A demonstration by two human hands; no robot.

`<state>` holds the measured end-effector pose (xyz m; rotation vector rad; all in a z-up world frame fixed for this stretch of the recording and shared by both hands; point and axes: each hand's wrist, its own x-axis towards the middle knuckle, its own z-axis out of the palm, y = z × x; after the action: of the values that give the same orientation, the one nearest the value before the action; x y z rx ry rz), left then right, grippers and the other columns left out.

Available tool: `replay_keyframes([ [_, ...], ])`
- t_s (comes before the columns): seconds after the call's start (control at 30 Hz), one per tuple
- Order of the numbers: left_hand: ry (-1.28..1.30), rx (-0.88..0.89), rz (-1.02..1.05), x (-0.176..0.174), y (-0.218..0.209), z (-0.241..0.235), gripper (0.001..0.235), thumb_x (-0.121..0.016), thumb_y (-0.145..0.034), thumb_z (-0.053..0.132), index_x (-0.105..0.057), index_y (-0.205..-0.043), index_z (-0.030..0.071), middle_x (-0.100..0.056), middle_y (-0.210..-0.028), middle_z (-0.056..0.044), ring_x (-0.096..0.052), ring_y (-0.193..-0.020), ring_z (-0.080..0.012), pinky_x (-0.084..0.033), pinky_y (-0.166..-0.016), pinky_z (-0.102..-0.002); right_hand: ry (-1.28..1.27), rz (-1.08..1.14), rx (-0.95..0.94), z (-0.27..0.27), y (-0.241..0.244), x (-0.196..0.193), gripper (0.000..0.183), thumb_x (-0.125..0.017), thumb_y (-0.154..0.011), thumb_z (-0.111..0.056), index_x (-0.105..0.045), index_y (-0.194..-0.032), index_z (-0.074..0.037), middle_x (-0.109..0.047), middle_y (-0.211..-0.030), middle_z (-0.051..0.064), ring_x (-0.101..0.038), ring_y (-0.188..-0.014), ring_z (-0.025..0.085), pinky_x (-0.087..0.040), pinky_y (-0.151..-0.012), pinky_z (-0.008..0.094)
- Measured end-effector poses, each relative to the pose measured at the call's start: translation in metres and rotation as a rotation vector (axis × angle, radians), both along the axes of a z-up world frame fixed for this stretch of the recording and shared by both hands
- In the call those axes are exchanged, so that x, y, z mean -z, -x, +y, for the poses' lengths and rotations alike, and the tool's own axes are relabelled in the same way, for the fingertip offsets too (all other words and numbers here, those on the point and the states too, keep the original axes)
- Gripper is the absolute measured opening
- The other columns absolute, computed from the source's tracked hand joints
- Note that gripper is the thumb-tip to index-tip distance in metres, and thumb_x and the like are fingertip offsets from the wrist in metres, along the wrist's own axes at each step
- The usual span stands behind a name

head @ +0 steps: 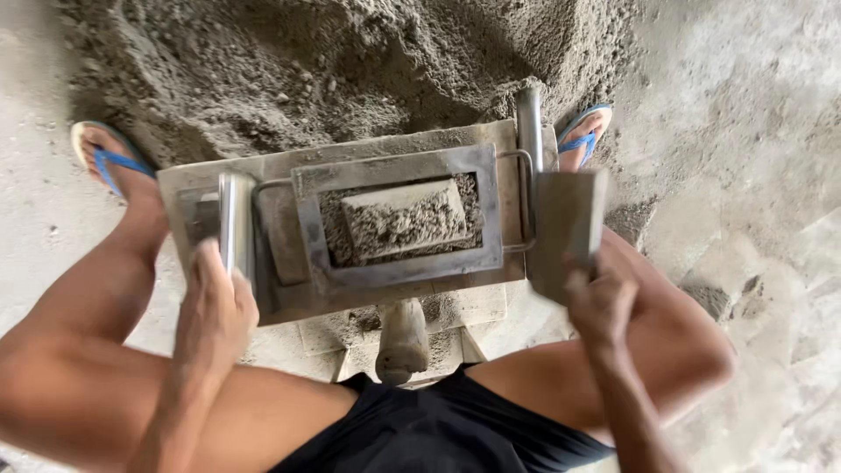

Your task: The person scoops wet concrete into a metal mold, levels the surface with a straight edge, and taps the mold to settle the material. They then flip the mold to release the formed brick and stack it with others nearby.

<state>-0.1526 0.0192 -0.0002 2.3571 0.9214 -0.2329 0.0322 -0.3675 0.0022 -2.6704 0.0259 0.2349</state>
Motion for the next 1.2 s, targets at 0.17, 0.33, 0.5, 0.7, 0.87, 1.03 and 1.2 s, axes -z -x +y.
replay_keyframes([
  [0.17, -0.027, -0.078, -0.043, 0.046, -0.035, 0.014, 0.037, -0.039, -0.094, 0.01, -0.037, -0.126, -0.009, -0.049, -0.097, -0.032, -0.054, -0.087, -0.0536, -0.045, -0.072, -0.059, 0.052, 0.093, 0.163, 0.072, -0.049, 0.029, 0.03, -0.063, -0.085, -0.026, -0.05, -0.061, -0.012, -0.04, -0.045, 0.002, -0.041, -0.044, 0.016, -0.035, -0.048, 0.034],
  [0.33, 0.095, 0.087, -0.123, 0.029, -0.196, 0.064, 0.028, -0.035, -0.098, 0.006, -0.033, -0.121, -0.008, -0.046, -0.098, -0.027, -0.045, -0.077, -0.0422, -0.034, -0.058, -0.051, -0.232, 0.145, -0.037, 0.186, -0.195, 0.047, 0.024, -0.06, -0.085, -0.022, -0.059, -0.094, 0.0, -0.066, -0.086, 0.011, -0.067, -0.067, 0.021, -0.064, -0.055, 0.036],
  [0.5, 0.209, 0.492, 0.335, 0.095, -0.31, 0.029, 0.036, -0.045, -0.093, -0.005, -0.034, -0.126, -0.009, -0.048, -0.094, -0.02, -0.048, -0.049, -0.0193, -0.046, -0.034, -0.026, 0.5, 0.397, -0.588, 0.255, -0.229, 0.109, 0.036, -0.035, -0.097, -0.005, -0.034, -0.131, 0.004, -0.061, -0.075, 0.014, -0.057, -0.044, 0.019, -0.047, -0.025, 0.029],
  [0.7, 0.179, 0.606, 0.402, 0.177, -0.301, 0.012, 0.049, -0.05, -0.092, 0.037, -0.029, -0.125, 0.007, -0.046, -0.109, -0.023, -0.057, -0.088, -0.0458, -0.044, -0.071, -0.057, 0.483, 0.49, -0.631, 0.252, -0.226, 0.076, 0.062, -0.05, -0.094, -0.036, -0.023, -0.141, -0.005, -0.035, -0.137, 0.02, -0.031, -0.124, 0.044, -0.036, -0.093, 0.054],
  [0.87, 0.212, 0.52, 0.053, 0.074, -0.271, 0.035, 0.038, -0.033, -0.099, 0.018, -0.033, -0.131, -0.003, -0.038, -0.126, -0.025, -0.056, -0.074, -0.0306, -0.048, -0.061, -0.045, -0.099, -0.233, -0.777, 0.127, -0.101, 0.003, 0.043, -0.023, -0.1, -0.021, -0.038, -0.134, 0.001, -0.041, -0.135, 0.02, -0.037, -0.125, 0.03, -0.032, -0.1, 0.047],
  [1.03, 0.083, 0.556, -0.259, 0.045, -0.236, 0.019, 0.031, -0.034, -0.1, 0.009, -0.035, -0.127, -0.006, -0.047, -0.101, -0.026, -0.051, -0.056, -0.0206, -0.049, -0.042, -0.028, 0.108, -0.002, -0.791, 0.096, 0.001, -0.004, 0.064, -0.01, -0.094, -0.046, 0.001, -0.148, -0.015, 0.007, -0.155, 0.002, -0.007, -0.142, 0.035, -0.009, -0.111, 0.058],
  [1.2, 0.068, 0.556, -0.384, 0.015, -0.218, -0.008, 0.034, -0.038, -0.098, 0.01, -0.035, -0.13, -0.001, -0.046, -0.101, -0.021, -0.052, -0.064, -0.0191, -0.052, -0.05, -0.028, 0.012, -0.47, -0.763, 0.095, -0.027, 0.004, 0.029, -0.052, -0.091, -0.021, -0.058, -0.119, -0.024, -0.052, -0.132, 0.007, -0.041, -0.113, 0.028, -0.032, -0.081, 0.043],
])
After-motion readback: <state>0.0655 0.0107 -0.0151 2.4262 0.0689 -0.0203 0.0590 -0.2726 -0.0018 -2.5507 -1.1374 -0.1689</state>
